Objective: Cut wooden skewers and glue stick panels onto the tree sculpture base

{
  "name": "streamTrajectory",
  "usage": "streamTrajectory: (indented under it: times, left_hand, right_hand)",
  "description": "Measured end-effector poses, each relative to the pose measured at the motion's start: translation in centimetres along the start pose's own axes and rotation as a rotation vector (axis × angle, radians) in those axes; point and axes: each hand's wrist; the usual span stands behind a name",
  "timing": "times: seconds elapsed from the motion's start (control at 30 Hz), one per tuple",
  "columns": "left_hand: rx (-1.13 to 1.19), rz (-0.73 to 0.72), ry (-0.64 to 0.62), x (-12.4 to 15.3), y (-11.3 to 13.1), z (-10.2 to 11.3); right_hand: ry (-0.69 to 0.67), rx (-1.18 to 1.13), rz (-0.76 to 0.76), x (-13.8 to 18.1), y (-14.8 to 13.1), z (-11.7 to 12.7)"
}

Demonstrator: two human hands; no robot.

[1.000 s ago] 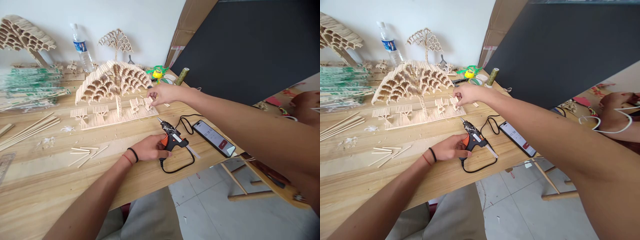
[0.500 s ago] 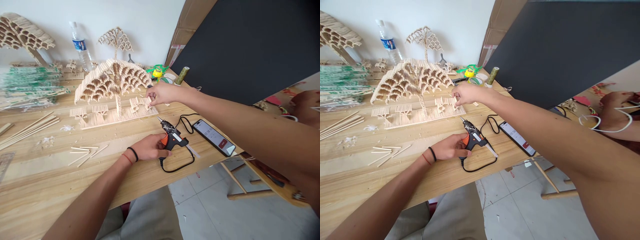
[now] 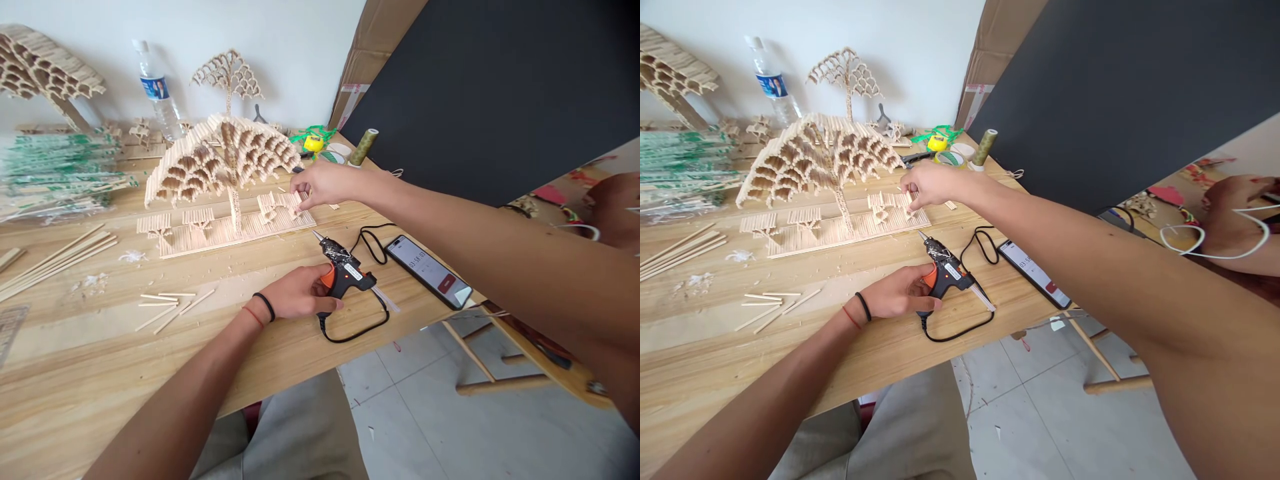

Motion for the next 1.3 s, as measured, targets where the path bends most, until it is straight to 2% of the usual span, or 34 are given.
streamTrajectory:
  times: [0.37, 0.6, 0.83, 1.3]
  left_hand:
    - [-0.021, -0.002, 0.016, -0.1, -0.2, 0.1]
    - [0.015, 0.003, 0.037, 0.0, -0.2, 0.0]
    - [0.047, -0.021, 0.021, 0.0, -0.1, -0.2]
    - [-0.045, -0.01, 0.036, -0.1, -0.2, 0.1]
  right_hand:
    - [-0.032, 0.111, 0.027, 0.1, -0.2, 0.0]
    - [-0.007, 0.178, 0.002, 0.4, -0.6, -0.5]
    - [0.008, 0.137, -0.015, 0.4, -0.6, -0.7]
    - [-0.033, 0.044, 0.083, -0.3, 0.9, 0.0]
Point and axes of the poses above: each hand's wrist, its own x-axis away from the middle knuckle, its own z-axis out of the back of the hand, y = z × x, and after that the axes turned 12 degrees about -x, right-handed
